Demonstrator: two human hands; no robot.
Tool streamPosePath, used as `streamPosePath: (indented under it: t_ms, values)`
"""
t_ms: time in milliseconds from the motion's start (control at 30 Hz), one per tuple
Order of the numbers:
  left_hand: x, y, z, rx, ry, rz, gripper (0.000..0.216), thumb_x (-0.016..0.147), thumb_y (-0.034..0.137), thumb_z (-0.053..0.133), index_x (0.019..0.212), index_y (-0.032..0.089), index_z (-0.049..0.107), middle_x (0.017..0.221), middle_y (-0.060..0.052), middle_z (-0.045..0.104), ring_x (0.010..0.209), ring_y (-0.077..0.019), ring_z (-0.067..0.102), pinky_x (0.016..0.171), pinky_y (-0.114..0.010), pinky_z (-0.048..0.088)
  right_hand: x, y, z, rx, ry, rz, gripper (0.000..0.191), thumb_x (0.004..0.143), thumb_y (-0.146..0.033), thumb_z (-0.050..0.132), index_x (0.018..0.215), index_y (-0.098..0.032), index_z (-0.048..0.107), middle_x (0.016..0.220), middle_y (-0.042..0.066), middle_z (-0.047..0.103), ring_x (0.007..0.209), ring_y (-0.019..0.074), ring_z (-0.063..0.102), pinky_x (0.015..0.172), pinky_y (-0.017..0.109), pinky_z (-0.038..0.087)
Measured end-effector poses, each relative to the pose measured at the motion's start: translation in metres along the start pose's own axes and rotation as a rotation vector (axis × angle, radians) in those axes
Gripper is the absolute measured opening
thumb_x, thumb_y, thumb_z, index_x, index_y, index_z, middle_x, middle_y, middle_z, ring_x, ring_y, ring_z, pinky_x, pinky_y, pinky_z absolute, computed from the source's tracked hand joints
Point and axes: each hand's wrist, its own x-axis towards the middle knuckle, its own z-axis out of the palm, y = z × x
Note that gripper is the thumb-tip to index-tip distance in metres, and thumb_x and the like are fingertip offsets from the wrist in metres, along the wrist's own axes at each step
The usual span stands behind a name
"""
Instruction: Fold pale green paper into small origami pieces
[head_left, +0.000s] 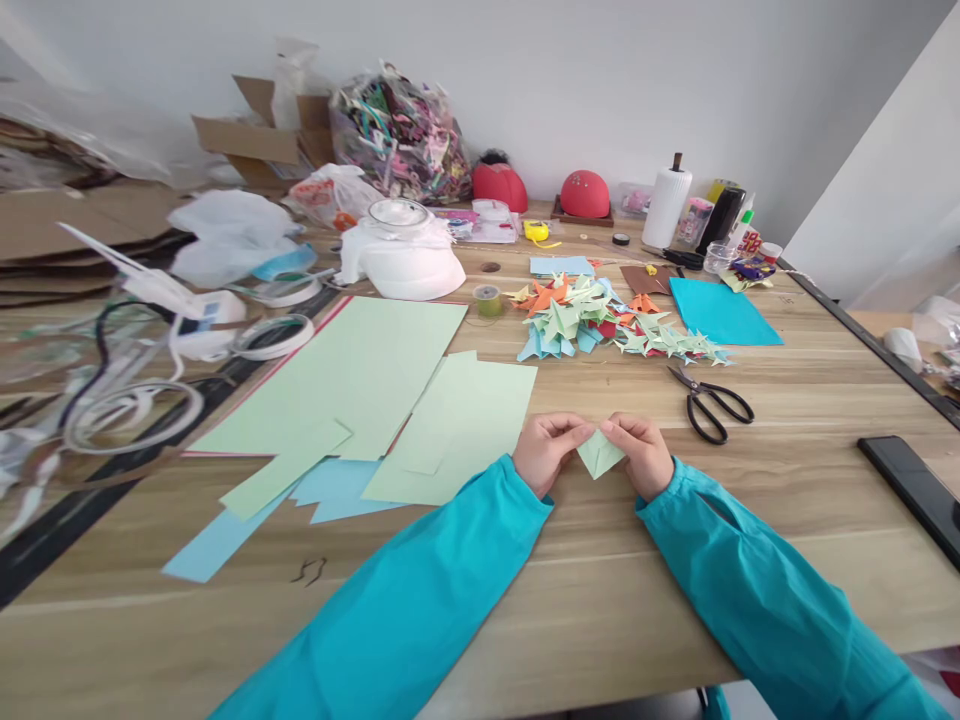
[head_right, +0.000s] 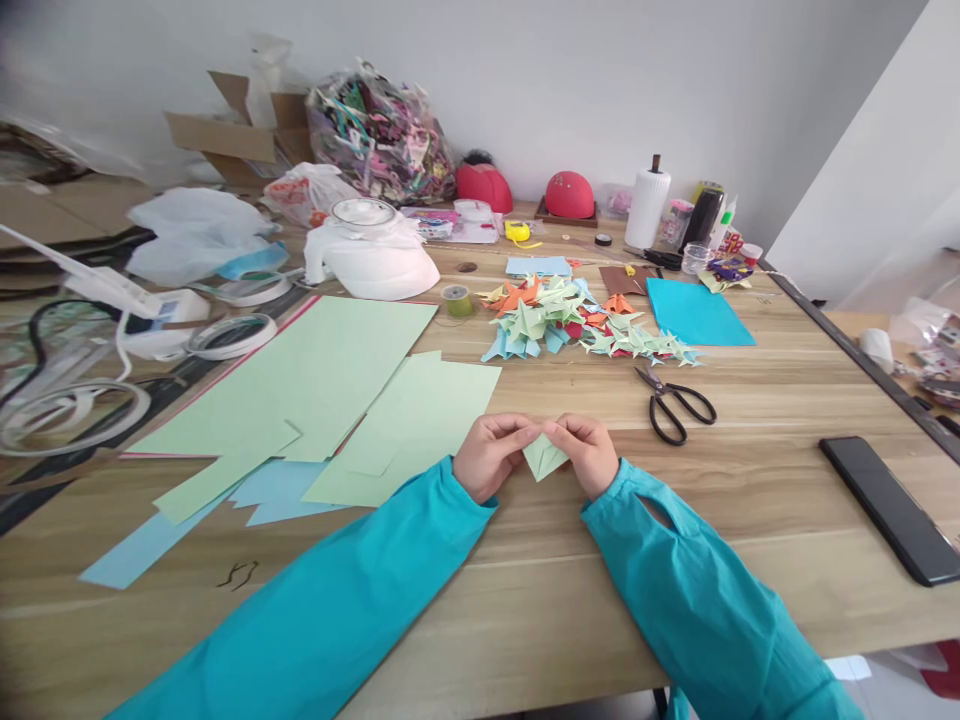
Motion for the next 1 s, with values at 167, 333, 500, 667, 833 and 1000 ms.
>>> streamPosePath:
  t_ms: [167,333,500,667,833,1000]
  values:
    - [-0.0033,0.0012,-0.0006,0.042,-0.091,-0.013,0.024,0.06,0.034,0.076,0.057,0.012,0.066,0.056,-0.001,0.06,0.056,-0.0134,0.055,0.056,-0.027,0.044,-0.0005,-0.0016,-0.0007,-0.115,-0.044,-0.013,0.039,0.062,-0.045,0.073,0.047,-0.016,0.051,0.037,-0.005,0.048,0.032,0.006,0.039,0.031,0.019,0.027]
    - [-0.0061,0.005,0.0043,-0.09,-0.109,-0.109,0.021,0.057,0.03,0.077,0.059,0.012,0.066,0.061,-0.004,0.063,0.059,-0.0157,0.058,0.058,-0.029,0.046,-0.0014,-0.0038,0.0011,-0.038,-0.032,0.052,0.046,0.062,-0.05,0.071,0.043,-0.017,0.045,0.034,-0.006,0.042,0.029,0.0042,0.032,0.028,0.019,0.018]
    - [-0.0072,0.0029,0.004,-0.011,-0.132,-0.073,0.019,0.058,0.029,0.073,0.055,0.012,0.065,0.051,-0.002,0.057,0.044,-0.0104,0.048,0.039,-0.021,0.032,-0.0021,-0.0019,-0.0001,-0.044,-0.089,0.071,0.05,0.064,-0.052,0.069,0.038,-0.018,0.042,0.031,-0.005,0.038,0.029,0.0043,0.029,0.029,0.02,0.016]
    - [-0.0077,0.0011,0.0037,0.033,-0.212,-0.109,0.022,0.06,0.032,0.071,0.059,0.011,0.067,0.053,-0.005,0.06,0.044,-0.0118,0.049,0.037,-0.021,0.027,-0.0019,0.0,-0.003,-0.071,-0.179,0.104,0.045,0.066,-0.053,0.067,0.045,-0.016,0.05,0.035,-0.004,0.045,0.029,0.0048,0.032,0.03,0.02,0.017]
    - [-0.0067,0.0029,0.0018,0.005,-0.173,-0.156,0.021,0.057,0.033,0.074,0.06,0.012,0.068,0.054,-0.005,0.062,0.047,-0.0157,0.054,0.044,-0.026,0.036,-0.0027,-0.004,-0.0025,-0.071,-0.231,0.09,0.045,0.069,-0.05,0.066,0.045,-0.016,0.049,0.037,-0.005,0.046,0.03,0.0038,0.032,0.029,0.019,0.016]
    - [-0.0059,0.0025,-0.0009,0.05,-0.23,-0.224,0.023,0.056,0.036,0.074,0.054,0.014,0.067,0.05,-0.006,0.059,0.048,-0.0193,0.055,0.044,-0.029,0.037,-0.0046,-0.009,-0.002,-0.073,-0.284,0.092,0.05,0.067,-0.05,0.067,0.038,-0.016,0.043,0.034,-0.006,0.038,0.031,0.0031,0.027,0.034,0.021,0.013]
